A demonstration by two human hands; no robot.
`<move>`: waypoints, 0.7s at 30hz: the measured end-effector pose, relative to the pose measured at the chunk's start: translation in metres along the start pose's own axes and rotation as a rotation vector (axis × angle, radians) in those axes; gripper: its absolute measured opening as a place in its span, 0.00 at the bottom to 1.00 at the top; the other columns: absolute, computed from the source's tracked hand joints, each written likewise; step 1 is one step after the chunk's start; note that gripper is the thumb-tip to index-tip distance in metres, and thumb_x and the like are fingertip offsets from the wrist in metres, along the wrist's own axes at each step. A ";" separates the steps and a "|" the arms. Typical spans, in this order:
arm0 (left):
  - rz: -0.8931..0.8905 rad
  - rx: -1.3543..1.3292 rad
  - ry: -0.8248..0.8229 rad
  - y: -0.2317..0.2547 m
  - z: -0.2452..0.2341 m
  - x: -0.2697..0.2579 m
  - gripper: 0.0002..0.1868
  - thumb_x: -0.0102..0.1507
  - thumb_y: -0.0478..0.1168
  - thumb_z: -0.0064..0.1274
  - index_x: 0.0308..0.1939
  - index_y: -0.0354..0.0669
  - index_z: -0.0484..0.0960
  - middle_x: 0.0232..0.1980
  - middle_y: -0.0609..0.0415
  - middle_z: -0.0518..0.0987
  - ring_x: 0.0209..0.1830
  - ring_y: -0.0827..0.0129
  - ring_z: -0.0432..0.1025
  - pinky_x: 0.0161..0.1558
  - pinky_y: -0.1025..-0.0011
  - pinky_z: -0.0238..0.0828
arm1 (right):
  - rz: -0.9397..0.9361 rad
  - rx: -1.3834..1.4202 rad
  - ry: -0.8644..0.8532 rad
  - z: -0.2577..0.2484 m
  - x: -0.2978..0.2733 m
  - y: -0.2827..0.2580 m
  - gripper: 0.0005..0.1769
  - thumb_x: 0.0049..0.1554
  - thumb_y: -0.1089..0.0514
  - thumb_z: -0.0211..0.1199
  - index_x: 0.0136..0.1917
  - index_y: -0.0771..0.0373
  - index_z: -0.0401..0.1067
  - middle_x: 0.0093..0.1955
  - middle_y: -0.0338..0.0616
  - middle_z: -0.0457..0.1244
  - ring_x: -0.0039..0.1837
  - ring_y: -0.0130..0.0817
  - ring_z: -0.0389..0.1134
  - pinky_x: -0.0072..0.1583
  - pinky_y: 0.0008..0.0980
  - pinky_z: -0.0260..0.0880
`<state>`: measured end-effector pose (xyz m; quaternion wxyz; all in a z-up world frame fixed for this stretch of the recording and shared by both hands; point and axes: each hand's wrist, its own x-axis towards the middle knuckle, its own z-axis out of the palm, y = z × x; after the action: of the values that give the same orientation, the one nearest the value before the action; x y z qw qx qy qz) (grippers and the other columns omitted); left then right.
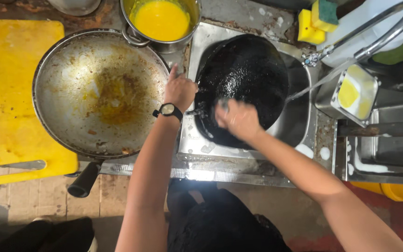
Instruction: The person scrubs a large black pan with a metal scouring pad under running water, rinses it, then places it aside. The person then scrubs a second metal pan with a yellow sponge and rinses it under the tap.
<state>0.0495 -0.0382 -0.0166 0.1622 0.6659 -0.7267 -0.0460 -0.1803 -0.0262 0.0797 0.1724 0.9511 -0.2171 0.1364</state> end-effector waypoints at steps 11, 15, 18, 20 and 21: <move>0.010 -0.021 0.041 0.000 0.014 0.007 0.13 0.62 0.42 0.50 0.27 0.52 0.89 0.32 0.55 0.85 0.47 0.64 0.77 0.75 0.54 0.43 | 0.062 0.016 -0.095 -0.003 0.002 0.006 0.17 0.54 0.47 0.67 0.56 0.48 0.73 0.40 0.43 0.62 0.32 0.36 0.66 0.30 0.35 0.64; 0.001 0.116 0.014 -0.001 0.021 0.006 0.13 0.64 0.39 0.50 0.29 0.52 0.89 0.32 0.56 0.84 0.44 0.66 0.78 0.76 0.56 0.47 | 0.222 -0.119 -0.033 0.028 0.056 0.011 0.16 0.57 0.46 0.64 0.58 0.47 0.73 0.42 0.41 0.63 0.34 0.33 0.68 0.32 0.33 0.66; 0.040 0.084 0.074 -0.006 0.018 0.004 0.13 0.62 0.42 0.51 0.26 0.50 0.89 0.31 0.55 0.84 0.44 0.65 0.78 0.74 0.57 0.50 | 0.129 -0.153 -0.100 0.035 0.047 -0.024 0.14 0.56 0.49 0.62 0.56 0.46 0.74 0.45 0.42 0.64 0.33 0.30 0.68 0.31 0.33 0.66; 0.038 0.013 0.070 -0.008 0.015 0.005 0.13 0.62 0.41 0.50 0.27 0.51 0.89 0.31 0.54 0.84 0.42 0.64 0.78 0.73 0.57 0.52 | 0.016 0.009 -0.071 0.017 0.008 -0.031 0.14 0.54 0.47 0.61 0.54 0.45 0.73 0.50 0.49 0.66 0.33 0.33 0.68 0.31 0.33 0.66; 0.037 -0.026 0.063 -0.007 0.016 0.001 0.13 0.61 0.40 0.50 0.27 0.52 0.89 0.31 0.53 0.84 0.41 0.63 0.78 0.72 0.56 0.52 | 0.105 0.113 -0.163 0.011 -0.002 -0.018 0.09 0.60 0.46 0.59 0.53 0.45 0.72 0.47 0.43 0.66 0.37 0.33 0.69 0.34 0.34 0.67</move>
<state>0.0511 -0.0425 -0.0334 0.1945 0.6513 -0.7328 -0.0315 -0.1718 -0.0149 0.0643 0.0928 0.9545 -0.2720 0.0796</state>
